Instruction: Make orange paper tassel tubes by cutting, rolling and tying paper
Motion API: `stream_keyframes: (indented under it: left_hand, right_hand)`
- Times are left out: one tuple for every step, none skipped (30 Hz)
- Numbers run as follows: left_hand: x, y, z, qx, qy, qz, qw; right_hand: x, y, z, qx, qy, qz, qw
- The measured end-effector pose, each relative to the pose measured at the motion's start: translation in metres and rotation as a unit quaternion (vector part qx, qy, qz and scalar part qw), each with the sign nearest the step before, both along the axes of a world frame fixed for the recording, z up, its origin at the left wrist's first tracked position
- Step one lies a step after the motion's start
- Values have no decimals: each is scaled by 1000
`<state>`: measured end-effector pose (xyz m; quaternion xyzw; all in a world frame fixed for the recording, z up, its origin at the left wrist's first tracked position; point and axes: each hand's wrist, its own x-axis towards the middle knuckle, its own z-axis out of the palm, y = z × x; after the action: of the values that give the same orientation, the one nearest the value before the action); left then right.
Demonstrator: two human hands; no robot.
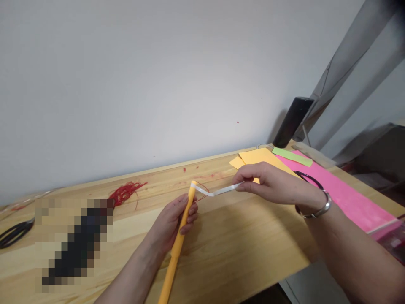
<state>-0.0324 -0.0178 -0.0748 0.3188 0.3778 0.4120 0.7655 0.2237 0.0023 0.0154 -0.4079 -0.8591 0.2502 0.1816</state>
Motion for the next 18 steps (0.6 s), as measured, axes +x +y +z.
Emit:
stream_keyframes:
  left_hand:
    - [0, 0, 0, -4, -1, -2, 1000]
    - [0, -1, 0, -7, 0, -6, 1000]
    - [0, -1, -1, -9, 2, -9, 1000]
    - [0, -2, -1, -11, 4, -12, 1000]
    - [1, -2, -1, -12, 5, -15, 1000]
    - [1, -2, -2, -12, 6, -19, 1000]
    - [1, -3, -2, -10, 6, -23, 1000]
    - [1, -3, -3, -9, 7, -27, 1000]
    - [0, -3, -4, -9, 9, -31, 999]
    - [0, -3, -4, -10, 13, -35, 999]
    - [0, -3, -4, -12, 17, -37, 999]
    - [0, -3, -4, -14, 21, -38, 999]
    - [0, -3, -4, -17, 25, -39, 999]
    - [0, -3, -4, -19, 27, -40, 999]
    - [0, -3, -3, -21, 28, -41, 999]
    - [0, -3, -3, -22, 28, -43, 998]
    - [0, -3, -3, -24, 27, -46, 998]
    - [0, -4, -3, -25, 27, -49, 998]
  right_hand:
    - [1, 0, 3, -1, 0, -3, 1000]
    - [3, 1, 5, 0, 2, -5, 1000]
    - [3, 2, 8, 2, 5, -7, 1000]
    - [4, 3, 10, 5, 9, -9, 1000]
    - [4, 4, 12, 9, 13, -11, 1000]
    - [4, 6, 13, 14, 18, -13, 1000]
    - [4, 8, 15, 19, 23, -14, 999]
    - [4, 10, 15, 24, 26, -16, 999]
    - [4, 12, 16, 28, 28, -20, 999]
    - [4, 14, 17, 32, 31, -25, 999]
    - [4, 17, 18, 36, 33, -31, 998]
    - [4, 19, 19, 40, 36, -38, 998]
    - [5, 21, 20, 43, 39, -45, 997]
    - [5, 23, 22, 47, 41, -49, 997]
    - [5, 25, 24, 51, 43, -51, 997]
    - [5, 27, 26, 55, 42, -51, 996]
    - [4, 29, 27, 58, 40, -51, 996]
    - [4, 30, 29, 61, 37, -50, 996]
